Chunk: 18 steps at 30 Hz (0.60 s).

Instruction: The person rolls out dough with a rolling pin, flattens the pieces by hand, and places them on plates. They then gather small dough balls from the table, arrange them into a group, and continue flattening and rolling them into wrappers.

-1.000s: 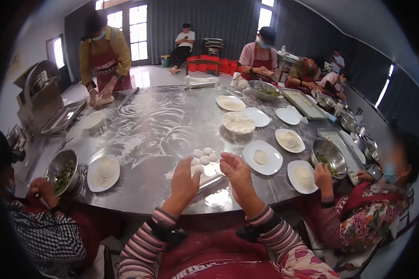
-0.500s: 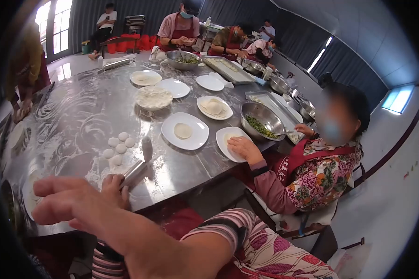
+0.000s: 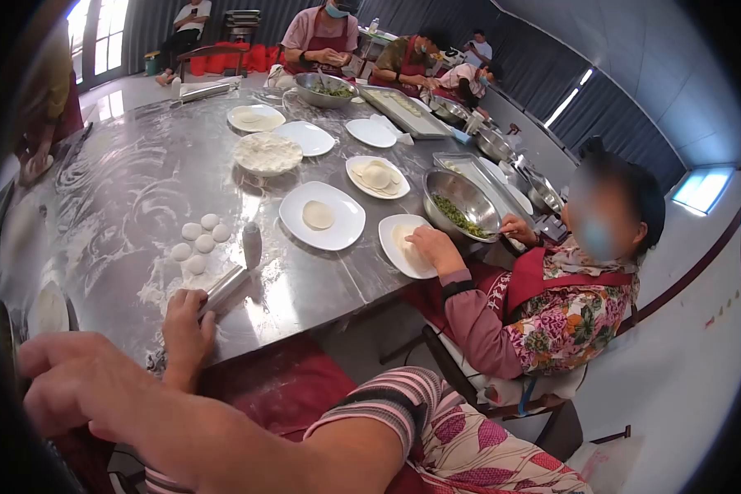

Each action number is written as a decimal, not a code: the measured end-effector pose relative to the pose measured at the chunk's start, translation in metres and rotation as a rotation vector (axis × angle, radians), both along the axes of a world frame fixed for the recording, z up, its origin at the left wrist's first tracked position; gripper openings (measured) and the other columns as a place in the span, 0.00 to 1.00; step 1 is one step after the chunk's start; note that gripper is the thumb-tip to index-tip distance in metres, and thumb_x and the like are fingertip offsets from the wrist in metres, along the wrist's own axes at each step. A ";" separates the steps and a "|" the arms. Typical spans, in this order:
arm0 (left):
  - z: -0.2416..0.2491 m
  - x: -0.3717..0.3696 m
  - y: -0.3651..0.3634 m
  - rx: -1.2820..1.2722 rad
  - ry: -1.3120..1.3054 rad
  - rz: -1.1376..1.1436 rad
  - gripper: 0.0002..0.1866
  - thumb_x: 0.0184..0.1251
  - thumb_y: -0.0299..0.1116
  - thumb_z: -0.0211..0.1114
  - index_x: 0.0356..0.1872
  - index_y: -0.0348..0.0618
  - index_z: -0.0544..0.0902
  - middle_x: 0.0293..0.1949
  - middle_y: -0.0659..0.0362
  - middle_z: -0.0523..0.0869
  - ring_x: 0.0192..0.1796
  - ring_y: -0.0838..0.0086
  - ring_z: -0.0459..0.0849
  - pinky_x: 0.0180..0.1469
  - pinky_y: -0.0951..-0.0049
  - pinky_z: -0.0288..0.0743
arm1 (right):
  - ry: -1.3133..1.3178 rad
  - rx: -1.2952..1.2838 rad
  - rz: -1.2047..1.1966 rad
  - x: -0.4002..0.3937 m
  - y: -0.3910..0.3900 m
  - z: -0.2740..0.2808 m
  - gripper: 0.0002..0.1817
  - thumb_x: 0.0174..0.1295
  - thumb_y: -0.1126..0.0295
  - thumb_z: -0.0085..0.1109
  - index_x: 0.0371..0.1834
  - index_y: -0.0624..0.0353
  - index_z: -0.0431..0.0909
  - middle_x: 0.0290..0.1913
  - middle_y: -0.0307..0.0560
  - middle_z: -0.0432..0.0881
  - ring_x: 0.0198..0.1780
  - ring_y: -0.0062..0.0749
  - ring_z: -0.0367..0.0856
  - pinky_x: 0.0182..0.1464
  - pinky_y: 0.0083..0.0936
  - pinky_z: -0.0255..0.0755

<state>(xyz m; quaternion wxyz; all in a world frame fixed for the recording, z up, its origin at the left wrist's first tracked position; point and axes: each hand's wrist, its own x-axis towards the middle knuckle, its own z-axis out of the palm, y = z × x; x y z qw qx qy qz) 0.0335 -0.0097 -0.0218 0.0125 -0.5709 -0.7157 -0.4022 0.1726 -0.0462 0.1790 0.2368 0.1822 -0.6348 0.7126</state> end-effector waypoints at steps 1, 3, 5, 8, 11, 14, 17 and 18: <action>0.000 0.003 0.001 -0.008 0.009 -0.016 0.14 0.47 0.22 0.62 0.39 0.40 0.76 0.38 0.51 0.77 0.44 0.53 0.76 0.45 0.59 0.71 | -0.004 -0.005 0.002 0.000 0.001 0.000 0.45 0.45 0.53 0.74 0.63 0.60 0.59 0.62 0.50 0.63 0.59 0.33 0.70 0.60 0.33 0.66; -0.001 0.003 0.001 -0.019 -0.007 -0.023 0.15 0.47 0.23 0.63 0.39 0.40 0.76 0.38 0.51 0.77 0.44 0.53 0.76 0.45 0.59 0.71 | -0.006 -0.001 0.010 -0.001 0.001 0.001 0.45 0.46 0.53 0.73 0.63 0.60 0.59 0.62 0.50 0.64 0.59 0.33 0.70 0.60 0.33 0.66; -0.002 0.003 0.001 -0.005 -0.001 -0.011 0.14 0.47 0.23 0.63 0.39 0.40 0.76 0.38 0.51 0.77 0.44 0.53 0.76 0.45 0.59 0.71 | -0.010 -0.007 0.024 -0.002 0.001 0.000 0.45 0.46 0.53 0.73 0.63 0.59 0.59 0.62 0.50 0.65 0.58 0.32 0.71 0.60 0.32 0.66; 0.001 0.003 0.000 -0.014 -0.003 -0.015 0.14 0.47 0.23 0.62 0.39 0.40 0.76 0.37 0.51 0.77 0.44 0.53 0.76 0.45 0.59 0.71 | -0.017 -0.011 0.071 -0.006 -0.005 -0.003 0.44 0.47 0.53 0.73 0.63 0.59 0.59 0.61 0.50 0.65 0.58 0.32 0.71 0.60 0.31 0.67; -0.002 0.003 0.002 0.018 0.006 -0.010 0.14 0.47 0.23 0.62 0.39 0.40 0.76 0.37 0.51 0.76 0.44 0.53 0.76 0.44 0.59 0.71 | -0.022 -0.009 0.089 -0.006 -0.004 -0.004 0.44 0.47 0.53 0.72 0.63 0.58 0.60 0.61 0.51 0.66 0.58 0.32 0.71 0.59 0.30 0.67; -0.005 0.002 0.002 -0.012 -0.007 -0.006 0.14 0.47 0.23 0.63 0.39 0.41 0.76 0.37 0.51 0.76 0.43 0.53 0.76 0.44 0.58 0.71 | -0.033 0.003 0.092 -0.002 0.002 -0.002 0.43 0.48 0.53 0.72 0.64 0.58 0.60 0.60 0.51 0.67 0.58 0.31 0.72 0.59 0.30 0.68; 0.042 0.018 0.001 -0.004 -0.005 -0.030 0.14 0.46 0.23 0.63 0.39 0.40 0.76 0.37 0.51 0.76 0.43 0.53 0.76 0.44 0.58 0.71 | -0.039 -0.001 0.120 -0.002 0.003 -0.003 0.42 0.48 0.53 0.72 0.64 0.57 0.60 0.60 0.51 0.68 0.57 0.31 0.72 0.59 0.29 0.68; 0.027 0.010 -0.001 -0.003 -0.003 -0.016 0.14 0.46 0.23 0.63 0.39 0.40 0.76 0.37 0.51 0.76 0.43 0.53 0.76 0.44 0.58 0.71 | -0.040 -0.002 0.131 -0.002 0.002 -0.004 0.42 0.48 0.53 0.72 0.64 0.57 0.60 0.60 0.51 0.68 0.57 0.31 0.72 0.58 0.29 0.68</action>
